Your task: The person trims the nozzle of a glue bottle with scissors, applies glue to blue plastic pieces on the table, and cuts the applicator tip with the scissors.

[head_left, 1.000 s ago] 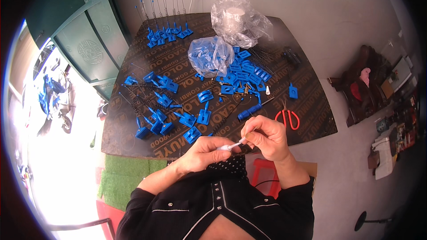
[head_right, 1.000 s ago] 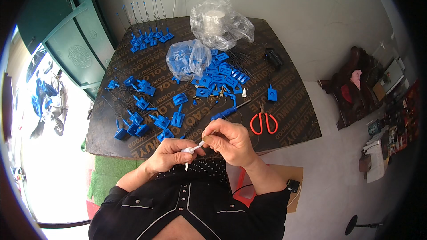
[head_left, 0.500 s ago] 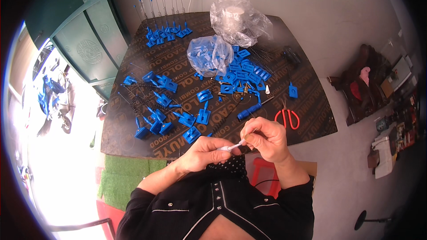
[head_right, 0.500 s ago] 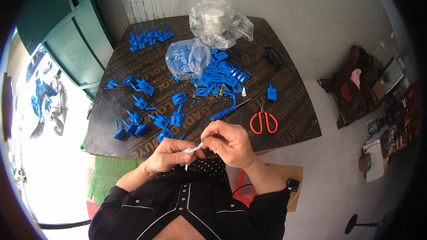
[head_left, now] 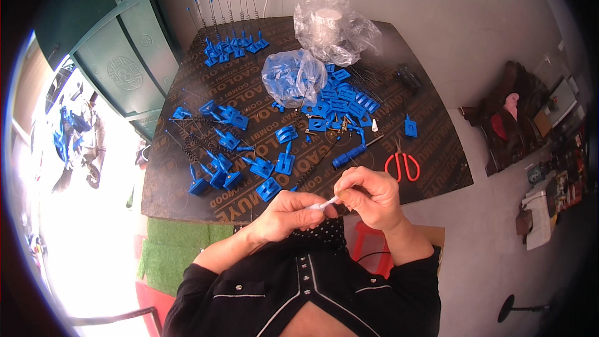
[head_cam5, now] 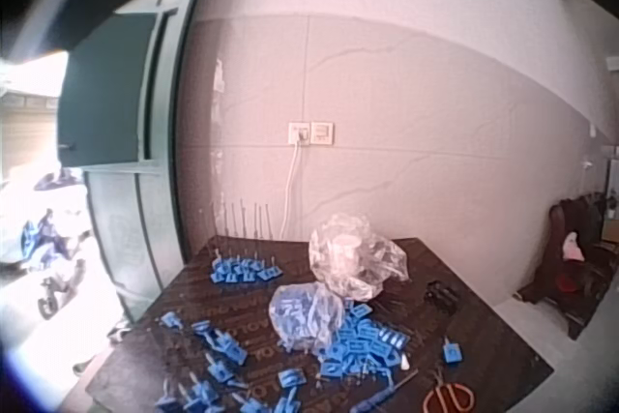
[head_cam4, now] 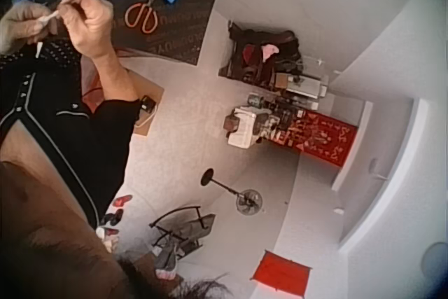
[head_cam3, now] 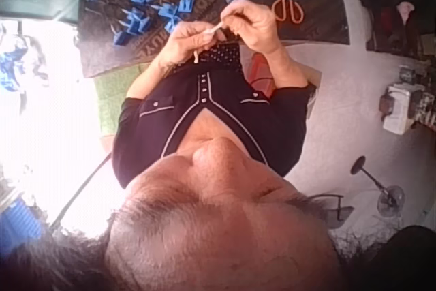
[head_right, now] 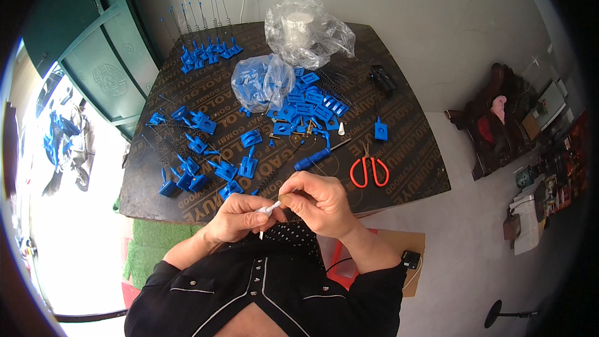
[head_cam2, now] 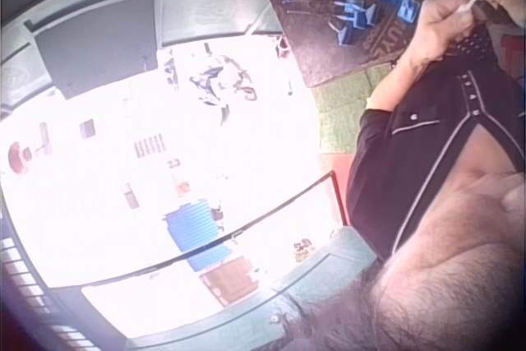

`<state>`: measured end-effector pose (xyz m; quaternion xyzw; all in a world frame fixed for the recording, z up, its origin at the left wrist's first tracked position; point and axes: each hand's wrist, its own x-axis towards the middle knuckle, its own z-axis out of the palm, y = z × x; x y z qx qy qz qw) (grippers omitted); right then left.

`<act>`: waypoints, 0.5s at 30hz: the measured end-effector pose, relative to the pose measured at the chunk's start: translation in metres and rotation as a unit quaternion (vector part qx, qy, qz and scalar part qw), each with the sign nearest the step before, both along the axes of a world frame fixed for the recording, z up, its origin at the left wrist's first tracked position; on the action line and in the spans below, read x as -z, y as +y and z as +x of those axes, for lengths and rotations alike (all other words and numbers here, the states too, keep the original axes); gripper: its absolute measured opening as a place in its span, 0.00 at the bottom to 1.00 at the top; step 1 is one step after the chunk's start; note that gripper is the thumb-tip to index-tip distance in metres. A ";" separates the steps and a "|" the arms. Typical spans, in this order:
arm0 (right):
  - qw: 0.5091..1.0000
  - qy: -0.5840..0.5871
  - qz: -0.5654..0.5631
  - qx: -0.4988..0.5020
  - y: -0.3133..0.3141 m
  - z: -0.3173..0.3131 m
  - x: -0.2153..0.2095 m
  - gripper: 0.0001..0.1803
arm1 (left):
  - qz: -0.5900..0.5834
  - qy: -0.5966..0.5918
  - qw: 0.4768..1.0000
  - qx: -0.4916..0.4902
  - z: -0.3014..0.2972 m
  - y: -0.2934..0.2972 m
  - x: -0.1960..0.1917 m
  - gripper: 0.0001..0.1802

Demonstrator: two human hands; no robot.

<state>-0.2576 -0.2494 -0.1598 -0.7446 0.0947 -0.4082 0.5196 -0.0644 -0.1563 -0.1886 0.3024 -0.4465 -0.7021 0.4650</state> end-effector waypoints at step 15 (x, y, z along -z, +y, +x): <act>0.999 0.006 0.026 0.019 0.002 0.005 0.006 0.03 | -0.011 0.018 1.000 -0.023 -0.004 -0.003 0.014 0.14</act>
